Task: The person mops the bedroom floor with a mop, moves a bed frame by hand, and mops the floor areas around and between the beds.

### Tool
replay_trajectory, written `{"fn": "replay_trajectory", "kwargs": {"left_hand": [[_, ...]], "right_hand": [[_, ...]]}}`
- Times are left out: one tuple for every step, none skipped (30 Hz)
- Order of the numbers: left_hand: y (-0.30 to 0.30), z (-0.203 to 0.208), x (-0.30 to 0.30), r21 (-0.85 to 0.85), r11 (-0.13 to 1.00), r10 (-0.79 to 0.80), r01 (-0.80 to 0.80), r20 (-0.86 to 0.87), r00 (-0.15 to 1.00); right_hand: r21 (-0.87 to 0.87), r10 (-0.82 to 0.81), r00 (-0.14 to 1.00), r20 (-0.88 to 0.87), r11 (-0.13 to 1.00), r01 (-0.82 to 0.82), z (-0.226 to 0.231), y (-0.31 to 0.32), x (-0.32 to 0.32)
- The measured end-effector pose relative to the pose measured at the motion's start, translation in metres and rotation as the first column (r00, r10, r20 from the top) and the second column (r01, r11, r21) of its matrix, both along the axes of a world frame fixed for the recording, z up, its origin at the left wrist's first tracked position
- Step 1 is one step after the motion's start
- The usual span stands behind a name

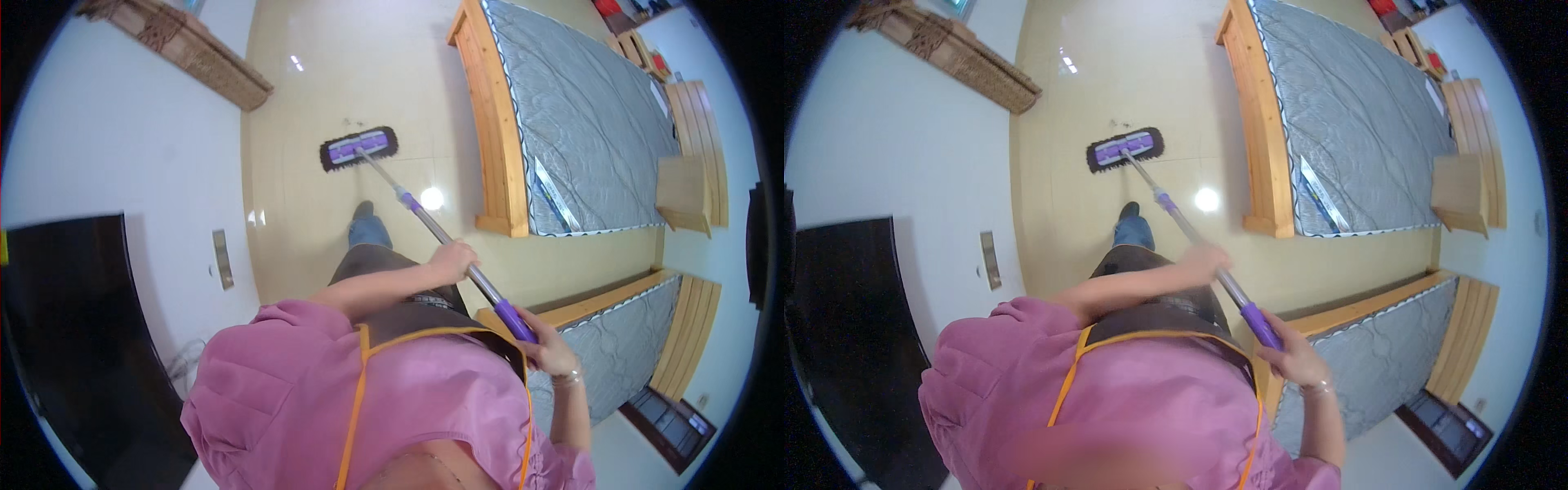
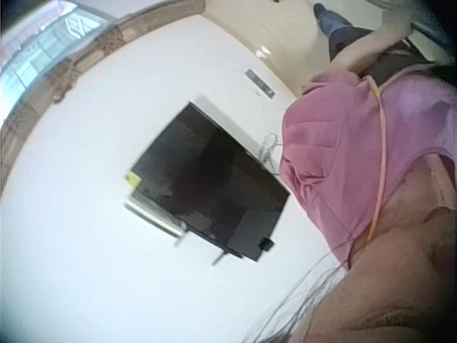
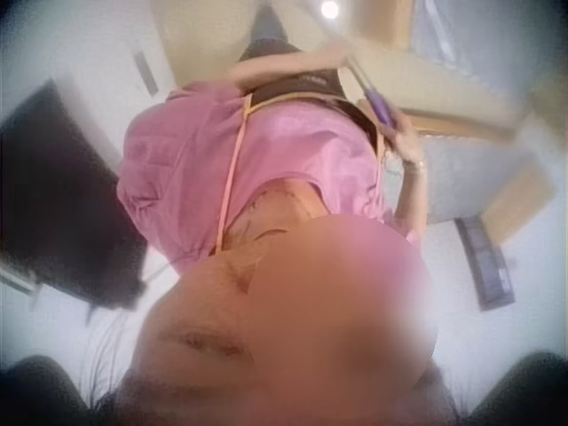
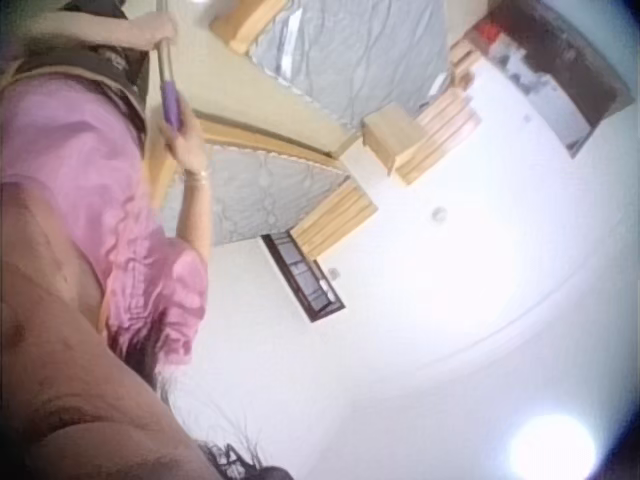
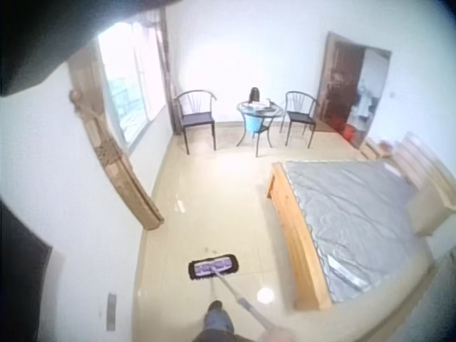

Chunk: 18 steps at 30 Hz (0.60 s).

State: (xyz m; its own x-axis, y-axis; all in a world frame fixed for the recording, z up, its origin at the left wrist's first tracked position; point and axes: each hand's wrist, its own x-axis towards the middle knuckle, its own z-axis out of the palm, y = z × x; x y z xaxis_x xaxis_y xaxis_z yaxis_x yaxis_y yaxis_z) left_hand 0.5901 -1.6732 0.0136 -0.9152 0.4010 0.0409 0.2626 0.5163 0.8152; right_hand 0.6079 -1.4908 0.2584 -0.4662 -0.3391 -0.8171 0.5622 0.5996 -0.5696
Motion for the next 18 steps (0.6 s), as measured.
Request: {"fn": "replay_trajectory", "kwargs": {"left_hand": [[-0.026,0.000,-0.012,-0.117,0.992,-0.051,0.057,0.049,0.997],[-0.047,-0.002,-0.030,-0.219,0.967,-0.108,0.127,0.096,0.989],[-0.071,-0.014,-0.045,-0.260,0.955,-0.131,0.145,0.070,0.989],[-0.097,-0.027,-0.060,-0.300,0.941,-0.146,0.154,0.048,0.988],[-0.121,-0.024,-0.078,-0.284,0.951,-0.115,0.122,0.041,0.993],[-0.147,-0.021,-0.093,-0.275,0.958,-0.074,0.082,0.037,0.997],[-0.168,-0.024,-0.112,-0.271,0.961,-0.051,0.060,0.043,0.998],[-0.189,-0.027,-0.130,-0.267,0.963,-0.024,0.036,0.049,0.999],[-0.209,-0.031,-0.146,-0.281,0.960,0.023,-0.009,0.047,0.999],[-0.227,-0.036,-0.163,-0.296,0.954,0.068,-0.053,0.042,0.997],[-0.244,-0.049,-0.180,-0.359,0.921,0.157,-0.152,-0.013,0.987],[-0.255,-0.063,-0.196,-0.413,0.879,0.231,-0.239,-0.070,0.971],[-0.262,-0.064,-0.209,-0.411,0.883,0.215,-0.224,-0.069,0.974],[-0.267,-0.061,-0.221,-0.443,0.825,0.350,-0.352,-0.090,0.933],[-0.277,-0.057,-0.232,-0.470,0.737,0.490,-0.487,-0.125,0.863],[-0.290,-0.062,-0.238,-0.463,0.730,0.503,-0.503,-0.135,0.854],[-0.299,-0.071,-0.243,-0.462,0.740,0.495,-0.489,-0.117,0.861],[-0.305,-0.081,-0.245,-0.468,0.748,0.488,-0.472,-0.095,0.868]], "right_hand": [[-0.047,-0.018,0.998,-0.054,0.999,0.015,-0.015,-0.017,-0.004],[-0.024,-0.041,0.998,-0.054,0.999,0.040,-0.023,-0.037,-0.009],[-0.068,-0.164,0.986,-0.032,0.985,0.161,-0.035,-0.061,-0.015],[-0.107,-0.275,0.961,-0.002,0.956,0.274,-0.041,-0.088,-0.025],[-0.101,-0.279,0.960,0.004,0.955,0.278,-0.042,-0.111,-0.036],[-0.126,-0.362,0.929,0.075,0.921,0.369,-0.045,-0.133,-0.049],[-0.141,-0.447,0.884,0.139,0.875,0.464,-0.047,-0.157,-0.064],[-0.140,-0.446,0.884,0.140,0.875,0.464,-0.052,-0.180,-0.077],[-0.157,-0.476,0.871,0.119,0.857,0.490,-0.062,-0.202,-0.089],[-0.179,-0.506,0.857,0.098,0.838,0.515,-0.073,-0.224,-0.101],[-0.211,-0.524,0.847,0.089,0.821,0.530,-0.085,-0.245,-0.115],[-0.239,-0.551,0.831,0.083,0.798,0.553,-0.101,-0.264,-0.128],[-0.249,-0.614,0.775,0.151,0.735,0.631,-0.121,-0.280,-0.139],[-0.250,-0.670,0.710,0.214,0.665,0.703,-0.140,-0.293,-0.146],[-0.255,-0.670,0.713,0.206,0.667,0.700,-0.157,-0.309,-0.153],[-0.267,-0.685,0.670,0.285,0.615,0.742,-0.168,-0.325,-0.159],[-0.271,-0.696,0.620,0.362,0.558,0.785,-0.175,-0.331,-0.164],[-0.276,-0.689,0.630,0.360,0.566,0.777,-0.171,-0.331,-0.167]]}}
